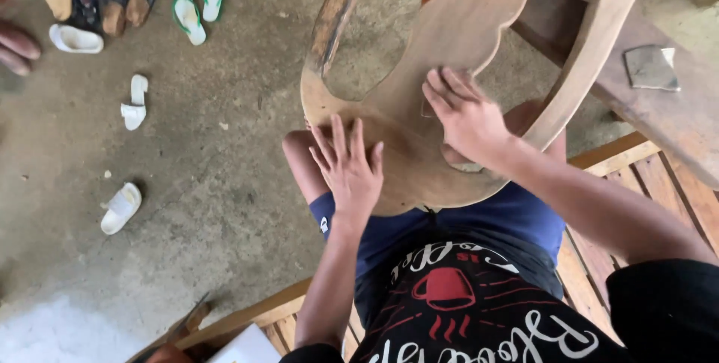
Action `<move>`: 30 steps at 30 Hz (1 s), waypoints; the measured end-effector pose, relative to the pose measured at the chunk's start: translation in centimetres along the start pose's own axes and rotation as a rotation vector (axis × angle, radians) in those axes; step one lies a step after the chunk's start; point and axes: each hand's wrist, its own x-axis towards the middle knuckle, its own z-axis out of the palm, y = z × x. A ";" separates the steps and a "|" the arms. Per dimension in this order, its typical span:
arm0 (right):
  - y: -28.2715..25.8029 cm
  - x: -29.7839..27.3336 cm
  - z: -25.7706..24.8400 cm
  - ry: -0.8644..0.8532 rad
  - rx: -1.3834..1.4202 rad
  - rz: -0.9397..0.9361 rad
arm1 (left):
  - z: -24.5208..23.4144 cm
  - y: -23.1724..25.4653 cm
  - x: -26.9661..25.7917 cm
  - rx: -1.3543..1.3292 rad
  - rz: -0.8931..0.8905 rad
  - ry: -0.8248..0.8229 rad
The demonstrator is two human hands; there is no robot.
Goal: Sanding the wooden backrest of a chair with sandpaper.
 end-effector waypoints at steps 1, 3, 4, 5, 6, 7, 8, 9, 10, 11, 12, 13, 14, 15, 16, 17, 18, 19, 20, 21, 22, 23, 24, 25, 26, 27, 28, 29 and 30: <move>3.0 1.0 0.5 -0.004 -0.002 0.015 | 0.1 0.9 0.5 -0.005 0.012 -0.009; 8.8 2.3 2.1 0.036 -0.285 0.350 | 0.7 2.5 0.7 -0.083 0.146 0.011; 11.2 1.6 2.2 0.019 -0.278 0.362 | 1.0 3.2 0.1 -0.086 0.150 -0.010; 14.2 2.0 1.7 0.209 -0.018 0.531 | 1.3 3.8 0.7 -0.099 0.188 -0.044; 17.2 2.4 1.1 0.403 0.245 0.687 | 1.3 4.5 1.2 -0.112 0.225 -0.078; 15.2 1.8 1.7 0.406 0.241 0.690 | 1.7 4.9 1.6 -0.113 0.230 -0.076; 13.2 1.3 2.3 0.288 0.098 0.600 | 2.1 5.2 2.1 -0.117 0.232 -0.079; 11.4 0.8 2.9 0.171 -0.047 0.510 | 2.6 5.8 2.7 -0.122 0.237 -0.082; 8.8 -0.3 0.7 0.175 -0.052 0.516 | 3.0 6.2 3.6 -0.125 0.245 -0.080; 5.9 -1.4 -1.3 0.140 0.179 0.476 | 3.3 6.6 4.5 -0.134 0.240 -0.078; 3.1 -2.5 -3.2 0.106 0.411 0.428 | 3.6 6.9 5.3 -0.143 0.236 -0.076; 6.0 -3.3 -2.2 0.104 0.413 0.428 | 4.0 7.3 6.1 -0.142 0.234 -0.078; 8.9 -4.2 -1.0 0.207 0.512 0.479 | 4.5 7.7 6.8 -0.144 0.229 -0.028; 10.9 -5.9 0.4 0.301 0.621 0.547 | 4.9 7.9 6.5 -0.143 0.226 0.001; 9.0 -4.8 -0.7 0.288 0.633 0.565 | 5.0 7.7 5.9 -0.140 0.225 -0.024; 8.0 -2.8 -2.2 0.246 0.715 0.831 | 5.2 7.7 6.4 -0.134 0.278 -0.023; 7.2 -0.8 -3.9 0.194 0.795 1.097 | 5.2 7.8 6.9 -0.128 0.330 -0.023; 4.6 -3.0 -1.5 0.199 0.796 1.097 | 5.1 7.2 6.7 -0.126 0.333 -0.020; 2.1 -5.1 0.8 0.067 0.419 0.635 | 5.0 6.7 6.5 -0.147 0.397 -0.078; -0.4 -7.2 3.3 -0.066 0.047 0.169 | 5.0 6.1 6.2 -0.169 0.459 -0.136; -0.9 -7.3 0.1 -0.063 0.045 0.170 | 4.2 5.5 6.2 -0.168 0.461 -0.134; -1.8 -7.8 -3.1 0.021 0.407 0.317 | 3.4 4.8 5.5 -0.098 0.635 -0.199; -2.6 -8.2 -6.2 0.105 0.770 0.463 | 2.6 4.1 4.9 -0.027 0.809 -0.264; -1.5 -8.6 -8.3 0.096 0.780 0.469 | 2.0 3.4 5.0 -0.029 0.805 -0.280; -0.3 -9.0 -10.4 0.240 0.916 0.610 | 1.3 2.9 5.1 0.038 0.948 -0.308; 1.2 -9.4 -12.5 0.395 1.043 0.750 | 0.6 2.4 5.6 0.108 1.096 -0.327; 2.2 -11.3 -11.1 0.394 1.048 0.755 | 0.3 3.1 6.5 0.108 1.097 -0.333; 3.3 -13.0 -9.8 0.558 1.232 0.887 | 0.0 3.8 7.7 0.174 1.109 -0.376; 4.5 -14.6 -8.6 0.727 1.412 1.017 | -0.4 4.5 8.9 0.240 1.119 -0.419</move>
